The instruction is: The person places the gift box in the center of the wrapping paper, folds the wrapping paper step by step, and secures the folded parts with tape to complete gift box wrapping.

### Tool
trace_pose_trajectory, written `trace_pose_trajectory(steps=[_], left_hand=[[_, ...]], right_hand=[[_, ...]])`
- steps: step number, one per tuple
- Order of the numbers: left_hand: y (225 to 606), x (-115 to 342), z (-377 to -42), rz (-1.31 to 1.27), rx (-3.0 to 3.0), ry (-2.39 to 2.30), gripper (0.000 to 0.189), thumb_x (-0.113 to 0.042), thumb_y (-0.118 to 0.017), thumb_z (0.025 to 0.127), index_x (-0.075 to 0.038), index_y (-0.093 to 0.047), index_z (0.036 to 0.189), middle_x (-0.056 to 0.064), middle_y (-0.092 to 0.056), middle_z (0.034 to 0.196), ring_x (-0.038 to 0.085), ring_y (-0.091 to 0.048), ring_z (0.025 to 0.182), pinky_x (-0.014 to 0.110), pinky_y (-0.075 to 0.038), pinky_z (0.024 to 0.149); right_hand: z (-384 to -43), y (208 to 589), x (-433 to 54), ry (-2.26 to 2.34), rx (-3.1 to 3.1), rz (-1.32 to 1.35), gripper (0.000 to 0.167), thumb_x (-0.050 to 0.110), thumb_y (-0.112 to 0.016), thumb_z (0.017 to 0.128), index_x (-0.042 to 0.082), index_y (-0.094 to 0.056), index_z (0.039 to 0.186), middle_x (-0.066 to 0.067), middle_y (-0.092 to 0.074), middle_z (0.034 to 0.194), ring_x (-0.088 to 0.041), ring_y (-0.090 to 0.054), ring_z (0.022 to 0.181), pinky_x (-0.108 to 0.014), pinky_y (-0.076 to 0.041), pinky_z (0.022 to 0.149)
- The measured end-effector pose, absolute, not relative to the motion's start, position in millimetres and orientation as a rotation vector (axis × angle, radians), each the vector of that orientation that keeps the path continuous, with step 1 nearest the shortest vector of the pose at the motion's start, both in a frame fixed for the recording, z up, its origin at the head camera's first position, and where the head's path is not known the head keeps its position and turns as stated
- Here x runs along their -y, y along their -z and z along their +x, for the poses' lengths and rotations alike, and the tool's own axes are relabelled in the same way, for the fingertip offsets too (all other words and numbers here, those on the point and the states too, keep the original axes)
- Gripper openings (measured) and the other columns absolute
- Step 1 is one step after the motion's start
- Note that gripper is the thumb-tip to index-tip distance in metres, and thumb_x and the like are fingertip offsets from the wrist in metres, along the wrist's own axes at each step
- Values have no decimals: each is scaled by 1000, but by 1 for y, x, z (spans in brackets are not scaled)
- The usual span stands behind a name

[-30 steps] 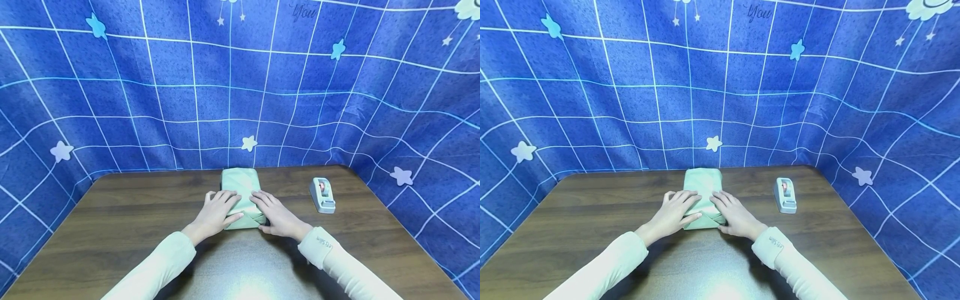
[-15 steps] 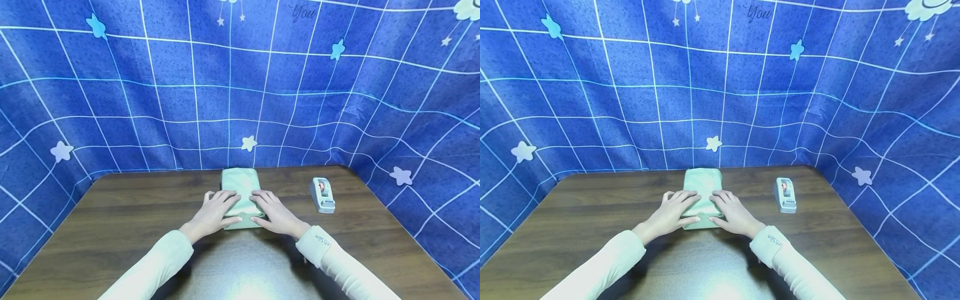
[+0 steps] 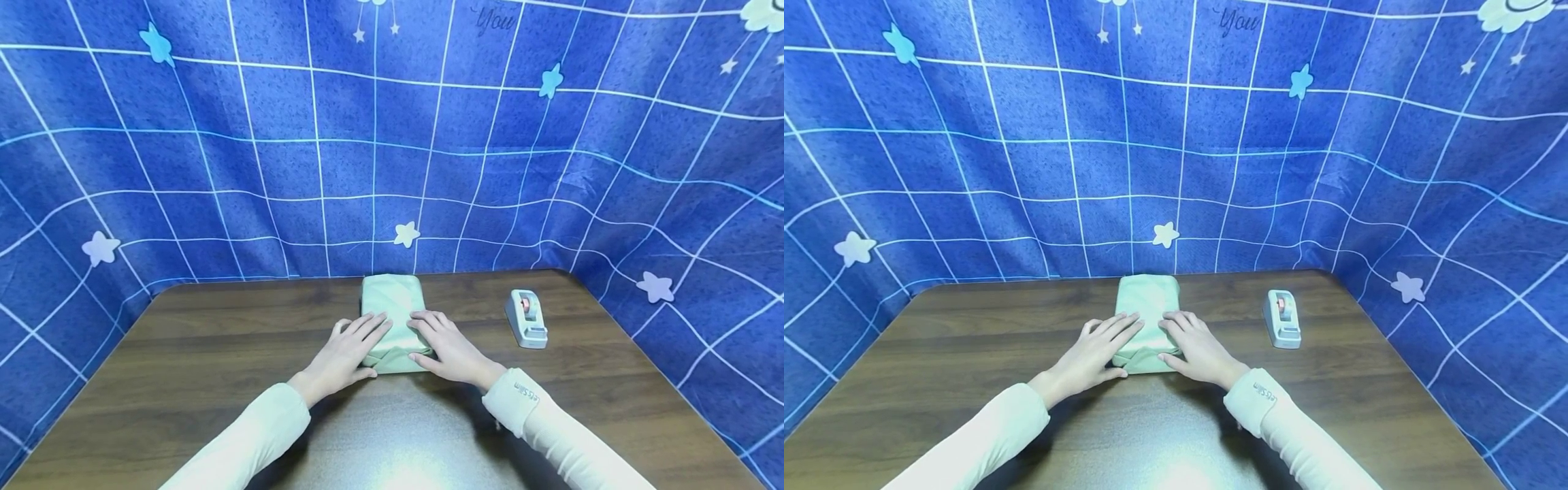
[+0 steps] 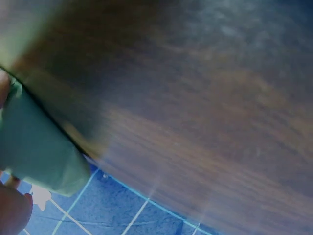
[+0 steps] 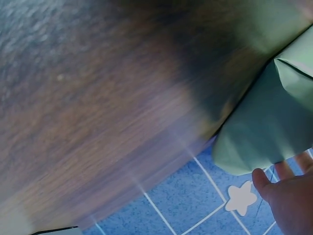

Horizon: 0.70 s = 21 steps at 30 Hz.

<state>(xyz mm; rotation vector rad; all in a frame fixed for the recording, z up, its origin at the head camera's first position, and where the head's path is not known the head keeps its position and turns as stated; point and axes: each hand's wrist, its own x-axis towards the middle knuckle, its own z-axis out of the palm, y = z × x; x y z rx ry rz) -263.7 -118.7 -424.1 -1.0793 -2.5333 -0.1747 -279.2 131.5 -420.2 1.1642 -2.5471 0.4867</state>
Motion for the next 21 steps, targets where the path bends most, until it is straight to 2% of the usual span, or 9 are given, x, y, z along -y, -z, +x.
trace_pose_trajectory(steps=[11,15,21], left_hand=[[419,124,-266,-1113,2618,174,90,-26,-77,71,-16,-26,145,4,-28,150,26,-30,135,50,-30,96],[421,121,-265,-1088,2587,140,91,-27,-77,68,-14,-28,144,6,-30,148,27,-32,133,52,-30,94],[424,116,-264,-1030,2537,2,96,-29,-80,62,-13,-30,143,6,-33,147,27,-35,132,49,-32,94]], right_hand=[[-279,419,-130,-503,2548,1166,53,36,-58,88,7,-45,130,-11,-41,137,-28,-38,125,-48,-34,101],[-279,420,-131,-503,2548,1165,53,36,-58,87,8,-45,130,-11,-41,137,-29,-38,125,-49,-34,101],[-280,421,-131,-479,2556,1155,53,36,-57,88,8,-44,131,-10,-41,138,-28,-38,126,-48,-34,101]])
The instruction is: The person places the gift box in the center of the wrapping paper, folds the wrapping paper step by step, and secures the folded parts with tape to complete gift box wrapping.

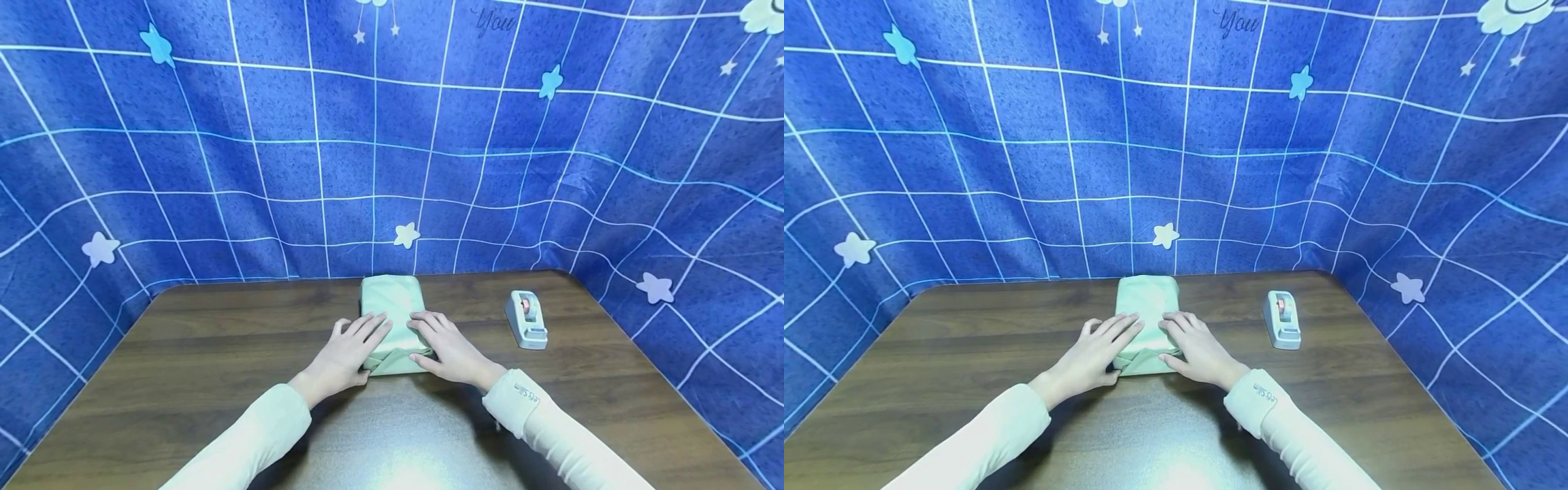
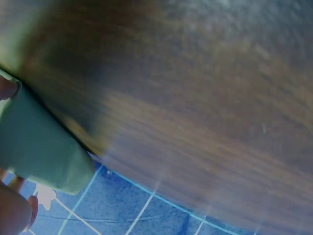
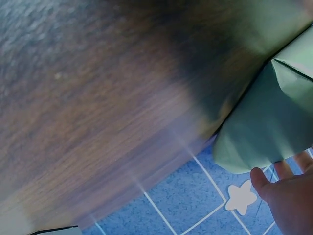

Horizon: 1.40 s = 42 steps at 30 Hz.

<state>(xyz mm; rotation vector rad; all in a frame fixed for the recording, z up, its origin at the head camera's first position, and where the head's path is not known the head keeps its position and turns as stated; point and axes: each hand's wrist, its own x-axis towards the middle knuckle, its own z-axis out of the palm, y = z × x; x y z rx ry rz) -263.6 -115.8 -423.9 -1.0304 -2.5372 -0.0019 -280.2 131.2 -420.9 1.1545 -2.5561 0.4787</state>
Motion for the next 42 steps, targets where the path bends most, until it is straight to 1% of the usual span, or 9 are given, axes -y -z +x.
trace_pose_trajectory(steps=[5,10,17,22,31,36,38,40,42], left_hand=[[424,114,-264,-1004,2543,-94,99,-34,-80,61,-13,-29,143,6,-32,147,25,-35,132,48,-31,97],[420,116,-266,-1033,2579,-40,101,-31,-81,58,-14,-28,143,5,-31,147,26,-34,132,48,-30,98],[422,119,-268,-1077,2510,21,92,-36,-77,66,-13,-32,142,8,-34,145,28,-36,130,49,-32,94],[423,119,-267,-1074,2470,-9,89,-40,-74,69,-12,-32,142,8,-35,145,28,-37,129,48,-34,93],[424,113,-265,-1022,2476,-105,93,-41,-78,65,-12,-34,141,8,-37,144,27,-39,128,46,-33,94],[418,114,-266,-1057,2580,4,97,-35,-80,62,-14,-31,142,7,-32,146,28,-35,131,48,-30,95],[414,115,-266,-1065,2634,85,99,-36,-81,60,-15,-30,142,7,-31,147,28,-33,131,49,-29,95],[411,115,-266,-1058,2666,158,95,-41,-79,64,-15,-32,142,6,-31,147,28,-32,132,50,-28,95],[410,113,-265,-1038,2673,208,88,-48,-74,69,-15,-35,141,6,-33,145,28,-33,131,51,-27,95]], right_hand=[[-281,422,-131,-461,2550,1153,53,37,-57,88,8,-44,131,-10,-41,137,-28,-38,125,-47,-35,101],[-281,422,-131,-469,2553,1157,53,36,-56,88,8,-44,131,-11,-41,137,-28,-38,125,-48,-35,101],[-280,421,-131,-472,2564,1153,53,36,-56,89,8,-43,132,-10,-40,138,-28,-37,127,-48,-34,102],[-280,421,-132,-472,2571,1155,53,36,-55,89,8,-43,133,-10,-39,139,-29,-37,127,-49,-34,101],[-280,421,-132,-464,2562,1154,53,35,-56,89,8,-43,132,-10,-40,139,-28,-37,127,-48,-34,101],[-281,422,-132,-458,2551,1156,53,34,-56,88,7,-43,132,-11,-40,138,-29,-37,127,-48,-35,101],[-281,422,-132,-458,2551,1157,53,34,-56,88,7,-43,132,-11,-40,138,-29,-37,127,-48,-35,101],[-281,422,-132,-461,2553,1157,52,33,-56,88,7,-43,132,-11,-40,138,-29,-37,127,-48,-35,101],[-280,421,-132,-464,2555,1158,52,34,-56,88,7,-43,132,-11,-40,139,-29,-37,127,-48,-35,101]])
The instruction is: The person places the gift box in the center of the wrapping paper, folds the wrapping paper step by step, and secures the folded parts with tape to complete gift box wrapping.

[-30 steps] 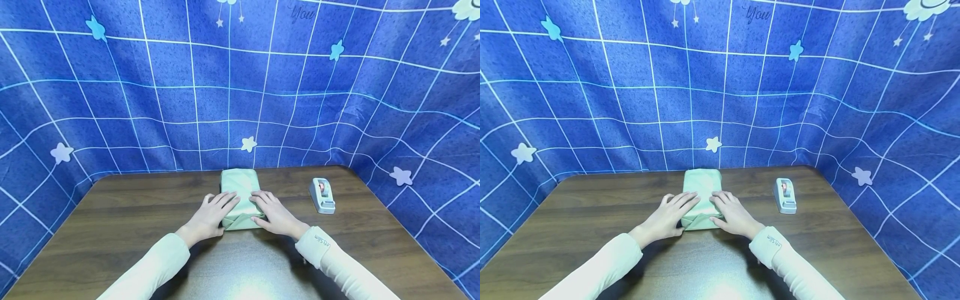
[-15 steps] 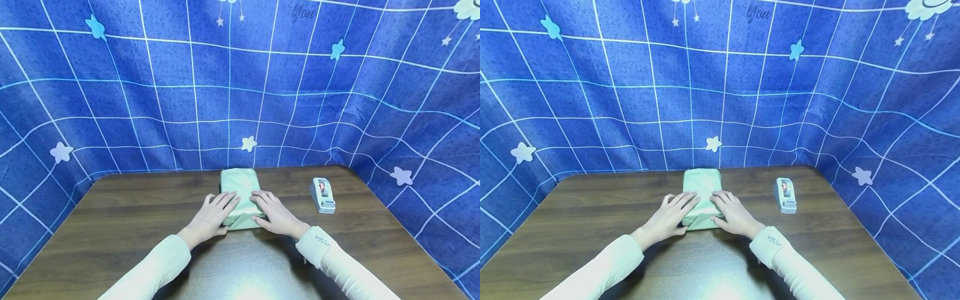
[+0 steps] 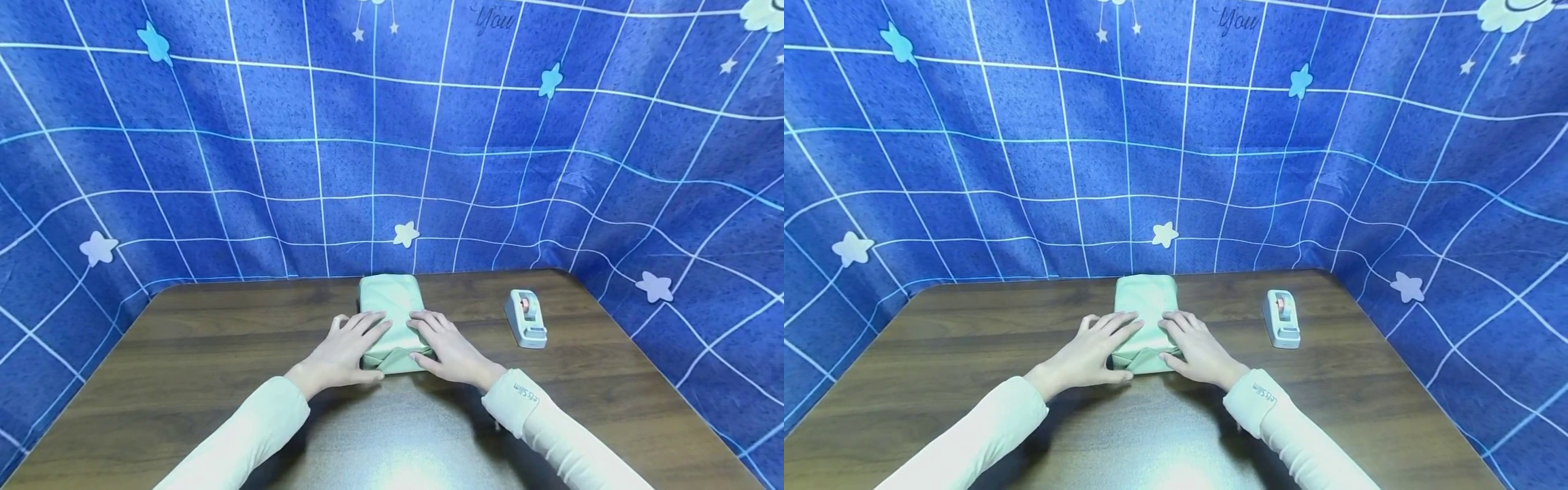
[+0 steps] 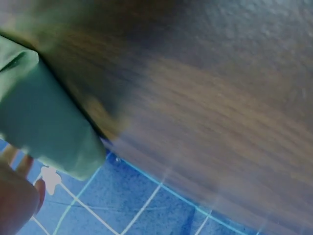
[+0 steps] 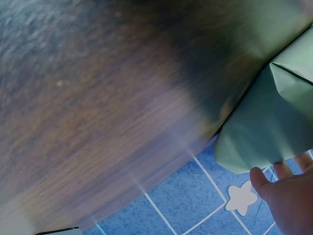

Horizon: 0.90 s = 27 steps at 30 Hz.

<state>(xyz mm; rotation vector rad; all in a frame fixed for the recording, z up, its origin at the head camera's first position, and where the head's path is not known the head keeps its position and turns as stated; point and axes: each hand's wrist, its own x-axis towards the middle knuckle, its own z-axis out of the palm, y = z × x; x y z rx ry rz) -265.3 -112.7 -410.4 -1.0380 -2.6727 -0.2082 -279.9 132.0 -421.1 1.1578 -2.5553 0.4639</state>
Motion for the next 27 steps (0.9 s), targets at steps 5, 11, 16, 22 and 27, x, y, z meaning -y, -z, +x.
trace_pose_trajectory(steps=[5,11,16,22,27], left_hand=[[413,105,-264,-965,2637,223,68,-53,-57,83,-15,-41,136,8,-39,141,27,-37,127,51,-29,94],[416,104,-265,-921,2627,231,58,-50,-53,87,-16,-44,134,5,-41,139,25,-38,126,49,-29,92],[413,105,-267,-882,2677,287,62,-56,-45,88,-16,-42,135,3,-40,140,22,-36,128,49,-27,94],[414,105,-268,-855,2709,322,71,-58,-43,88,-9,-35,140,8,-33,145,25,-32,132,47,-26,96],[416,107,-270,-857,2702,311,75,-59,-42,88,-7,-35,141,10,-31,147,25,-31,134,48,-25,99]], right_hand=[[-279,420,-133,-493,2572,1153,53,34,-56,89,8,-43,133,-9,-39,140,-28,-35,129,-49,-34,101],[-280,421,-134,-536,2557,1168,54,34,-57,88,8,-43,133,-10,-39,140,-29,-33,131,-49,-33,103],[-280,422,-135,-544,2561,1162,54,34,-58,88,8,-43,133,-9,-39,140,-29,-33,132,-49,-33,103],[-280,422,-135,-546,2556,1161,55,34,-59,87,7,-43,133,-10,-40,140,-29,-33,132,-49,-33,103],[-279,421,-135,-550,2559,1160,56,34,-59,87,8,-42,134,-10,-40,141,-30,-33,132,-50,-33,103]])
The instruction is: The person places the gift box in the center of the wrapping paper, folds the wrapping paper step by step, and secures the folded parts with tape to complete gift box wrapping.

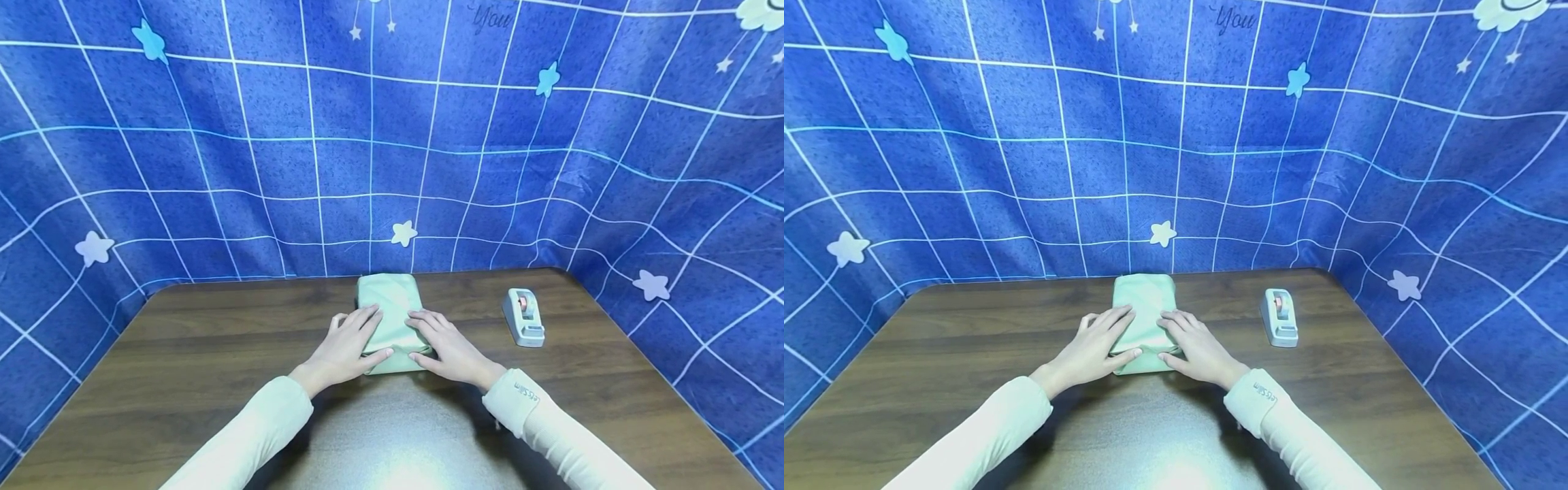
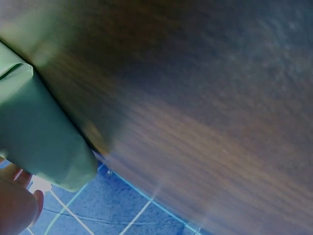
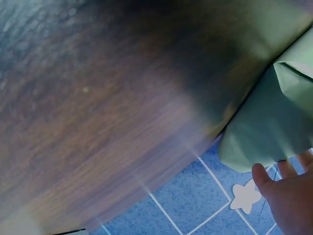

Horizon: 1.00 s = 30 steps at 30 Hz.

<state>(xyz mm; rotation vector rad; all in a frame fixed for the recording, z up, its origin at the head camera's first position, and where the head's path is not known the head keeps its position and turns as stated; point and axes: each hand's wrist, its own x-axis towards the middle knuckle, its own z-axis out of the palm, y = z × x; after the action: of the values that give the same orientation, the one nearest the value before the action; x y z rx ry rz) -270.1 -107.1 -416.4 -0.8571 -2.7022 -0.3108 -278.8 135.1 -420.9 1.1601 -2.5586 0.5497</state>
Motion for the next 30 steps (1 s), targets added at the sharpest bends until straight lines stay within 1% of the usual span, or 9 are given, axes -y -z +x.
trace_pose_trajectory(steps=[9,12,16,19,22,24,26,30], left_hand=[[415,108,-270,-866,2687,319,74,-59,-45,87,-7,-38,139,10,-35,145,25,-34,133,49,-24,100],[414,108,-269,-866,2674,321,74,-58,-47,87,-6,-39,138,11,-36,145,25,-35,132,49,-25,99],[413,107,-268,-862,2672,328,73,-57,-48,87,-5,-39,138,11,-36,145,25,-35,132,49,-26,99],[413,107,-267,-864,2679,330,72,-56,-47,87,-5,-39,138,12,-36,145,26,-35,132,49,-25,100],[413,106,-267,-864,2685,327,72,-55,-46,88,-5,-38,139,12,-35,145,26,-35,132,50,-24,100],[413,106,-266,-866,2690,332,71,-55,-46,89,-5,-38,139,13,-35,145,26,-34,133,50,-23,101],[413,106,-267,-866,2695,332,71,-55,-46,89,-5,-37,139,13,-35,145,27,-34,133,50,-23,101],[413,106,-267,-876,2695,310,72,-55,-44,89,-4,-36,140,14,-34,145,27,-34,133,50,-23,101]], right_hand=[[-275,415,-142,-585,2585,1187,66,36,-59,87,4,-35,139,-12,-35,145,-29,-30,135,-53,-28,104],[-276,412,-147,-597,2602,1153,63,37,-56,89,3,-36,138,-14,-36,144,-27,-31,134,-52,-28,105],[-278,408,-159,-604,2584,1036,55,35,-52,91,2,-41,134,-14,-43,138,-28,-39,129,-51,-30,104],[-281,404,-172,-567,2529,923,47,30,-54,90,2,-47,127,-15,-51,129,-29,-47,119,-50,-35,99],[-285,400,-189,-508,2455,803,38,23,-59,87,1,-53,118,-15,-58,115,-30,-53,105,-47,-41,89],[-288,398,-202,-468,2402,732,32,18,-61,84,0,-56,111,-15,-61,105,-30,-55,95,-45,-43,82],[-290,397,-216,-437,2362,662,28,15,-62,82,0,-58,104,-15,-61,96,-31,-56,89,-44,-43,78],[-293,399,-242,-381,2346,500,23,15,-65,78,-1,-60,93,-15,-60,85,-33,-55,80,-46,-43,69]])
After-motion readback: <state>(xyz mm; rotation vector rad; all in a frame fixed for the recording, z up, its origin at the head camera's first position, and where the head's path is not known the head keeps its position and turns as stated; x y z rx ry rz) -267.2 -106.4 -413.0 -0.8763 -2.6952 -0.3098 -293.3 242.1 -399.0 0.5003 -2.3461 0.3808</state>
